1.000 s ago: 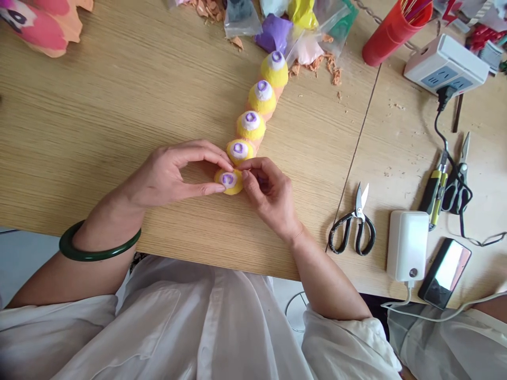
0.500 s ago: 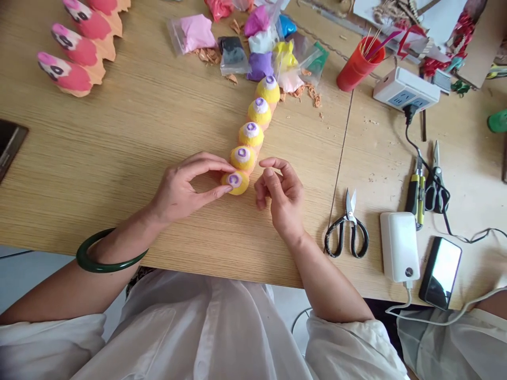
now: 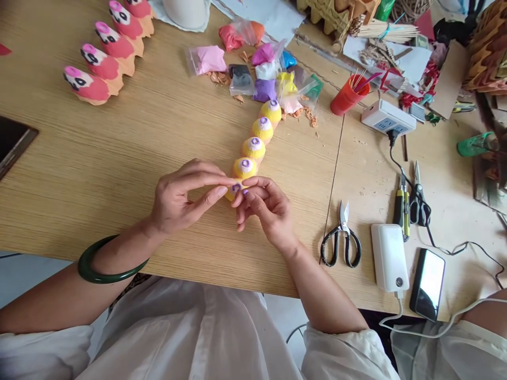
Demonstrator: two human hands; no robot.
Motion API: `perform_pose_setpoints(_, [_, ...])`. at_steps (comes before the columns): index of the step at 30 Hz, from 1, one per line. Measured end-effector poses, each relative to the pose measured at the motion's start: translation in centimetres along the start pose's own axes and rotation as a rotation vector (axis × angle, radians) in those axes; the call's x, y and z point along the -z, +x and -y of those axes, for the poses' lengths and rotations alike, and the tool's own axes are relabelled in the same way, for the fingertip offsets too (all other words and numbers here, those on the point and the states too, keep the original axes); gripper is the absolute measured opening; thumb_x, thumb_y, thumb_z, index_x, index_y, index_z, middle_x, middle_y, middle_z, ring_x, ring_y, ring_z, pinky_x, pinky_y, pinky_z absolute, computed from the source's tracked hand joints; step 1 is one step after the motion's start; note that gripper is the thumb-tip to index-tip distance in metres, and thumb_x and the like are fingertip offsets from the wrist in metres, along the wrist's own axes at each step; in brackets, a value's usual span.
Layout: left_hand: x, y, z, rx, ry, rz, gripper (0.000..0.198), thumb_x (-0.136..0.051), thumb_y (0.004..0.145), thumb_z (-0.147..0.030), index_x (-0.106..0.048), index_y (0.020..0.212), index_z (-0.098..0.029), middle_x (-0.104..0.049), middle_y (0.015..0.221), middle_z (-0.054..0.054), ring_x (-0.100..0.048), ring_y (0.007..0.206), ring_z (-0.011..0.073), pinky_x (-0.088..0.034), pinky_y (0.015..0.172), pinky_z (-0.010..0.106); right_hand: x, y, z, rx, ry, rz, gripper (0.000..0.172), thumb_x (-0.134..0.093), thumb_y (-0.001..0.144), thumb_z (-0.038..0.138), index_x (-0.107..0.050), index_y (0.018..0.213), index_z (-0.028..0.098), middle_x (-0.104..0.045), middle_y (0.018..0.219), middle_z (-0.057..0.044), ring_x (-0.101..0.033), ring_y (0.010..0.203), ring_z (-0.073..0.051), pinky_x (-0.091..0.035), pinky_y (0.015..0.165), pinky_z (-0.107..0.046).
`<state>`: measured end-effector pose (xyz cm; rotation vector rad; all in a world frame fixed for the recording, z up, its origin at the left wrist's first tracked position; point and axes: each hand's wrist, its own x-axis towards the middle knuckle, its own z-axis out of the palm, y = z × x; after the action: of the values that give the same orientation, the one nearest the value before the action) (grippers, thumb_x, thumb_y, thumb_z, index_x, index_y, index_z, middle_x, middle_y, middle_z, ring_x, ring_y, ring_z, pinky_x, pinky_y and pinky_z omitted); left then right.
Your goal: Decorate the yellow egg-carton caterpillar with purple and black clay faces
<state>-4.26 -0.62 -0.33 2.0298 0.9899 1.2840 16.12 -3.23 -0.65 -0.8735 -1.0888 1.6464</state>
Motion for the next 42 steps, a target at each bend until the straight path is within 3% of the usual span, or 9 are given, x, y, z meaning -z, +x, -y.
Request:
perform_pose_setpoints(4, [-0.6, -0.1, 0.2, -0.06, -0.026, -0.03, 0.015, -0.067, 0.104, -0.028, -0.082, 0.105, -0.026, -0.083, 0.097, 0.003, -0.074, 0.091, 0.0178, -0.058, 0.087, 0.034, -0.3, 0.0, -0.2, 0.052, -0.065, -0.059, 0.025, -0.078, 0.097, 0.039, -0.061, 0.104, 0.022, -0.074, 0.081, 0.003, -0.067, 0.057, -0.01, -0.061, 0.048, -0.021])
perform_pose_setpoints(12, [-1.0, -0.4, 0.5, -0.033, -0.014, 0.013, 0.012, -0.073, 0.102, -0.035, -0.083, 0.102, -0.027, -0.083, 0.096, 0.002, -0.074, 0.092, 0.0184, -0.057, 0.088, 0.036, -0.7, -0.4, -0.1, 0.12, -0.22, -0.039, 0.032, -0.079, 0.097, 0.039, -0.061, 0.119, 0.025, -0.078, 0.084, 0.003, -0.07, 0.057, -0.01, -0.063, 0.053, -0.023])
perform_pose_setpoints(17, [-1.0, -0.3, 0.3, -0.094, -0.006, -0.06, 0.009, -0.075, 0.101, -0.028, -0.08, 0.094, -0.024, -0.082, 0.09, 0.001, -0.073, 0.086, 0.0159, -0.056, 0.086, 0.033, -0.6, -0.6, -0.2, 0.153, -0.271, -0.024, 0.027, -0.075, 0.101, 0.035, -0.063, 0.122, 0.024, -0.08, 0.091, -0.001, -0.074, 0.064, -0.011, -0.066, 0.058, -0.023])
perform_pose_setpoints(21, [-0.9, -0.2, 0.2, -0.102, 0.006, -0.062, 0.015, -0.074, 0.102, -0.03, -0.078, 0.089, -0.022, -0.081, 0.085, 0.0, -0.071, 0.08, 0.0143, -0.055, 0.08, 0.03, -0.4, -0.8, -0.7, 0.317, -0.42, -0.069, 0.024, -0.08, 0.097, 0.026, -0.068, 0.117, 0.023, -0.08, 0.105, -0.004, -0.076, 0.073, -0.011, -0.068, 0.062, -0.024])
perform_pose_setpoints(25, [-0.7, -0.1, 0.1, -0.096, 0.036, -0.014, 0.022, -0.071, 0.104, -0.034, -0.077, 0.086, -0.021, -0.08, 0.083, 0.0, -0.07, 0.08, 0.0143, -0.055, 0.081, 0.031, -0.4, -0.9, -1.0, 0.473, -0.56, -0.104, 0.016, -0.075, 0.098, 0.015, -0.072, 0.111, 0.024, -0.077, 0.096, 0.0, -0.073, 0.065, -0.009, -0.065, 0.059, -0.021])
perform_pose_setpoints(30, [-0.4, 0.0, 0.0, -0.091, 0.069, -0.057, 0.026, -0.066, 0.106, -0.029, -0.076, 0.084, -0.02, -0.079, 0.082, 0.001, -0.069, 0.078, 0.0138, -0.054, 0.079, 0.031, -0.4, -0.7, -0.8, 0.49, -0.56, -0.11, 0.02, -0.072, 0.098, 0.009, -0.075, 0.11, 0.025, -0.075, 0.092, 0.0, -0.068, 0.062, -0.007, -0.062, 0.057, -0.019])
perform_pose_setpoints(35, [-0.8, -0.2, 0.2, -0.115, 0.026, -0.016, 0.014, -0.077, 0.1, -0.033, -0.078, 0.093, -0.021, -0.082, 0.091, 0.001, -0.072, 0.086, 0.0153, -0.056, 0.085, 0.031, 0.0, -0.7, -0.8, 0.518, -0.627, -0.11, 0.019, -0.072, 0.098, 0.011, -0.077, 0.111, 0.025, -0.075, 0.095, -0.002, -0.068, 0.067, -0.009, -0.062, 0.06, -0.023])
perform_pose_setpoints(42, [-1.3, -0.4, 0.3, -0.151, 0.072, -0.045, 0.011, -0.072, 0.102, -0.025, -0.077, 0.093, -0.02, -0.081, 0.088, 0.001, -0.069, 0.084, 0.015, -0.056, 0.082, 0.03, 0.1, -0.6, -0.7, 0.538, -0.72, -0.079, 0.024, -0.072, 0.098, 0.012, -0.074, 0.118, 0.025, -0.074, 0.095, -0.002, -0.07, 0.074, -0.011, -0.063, 0.062, -0.024])
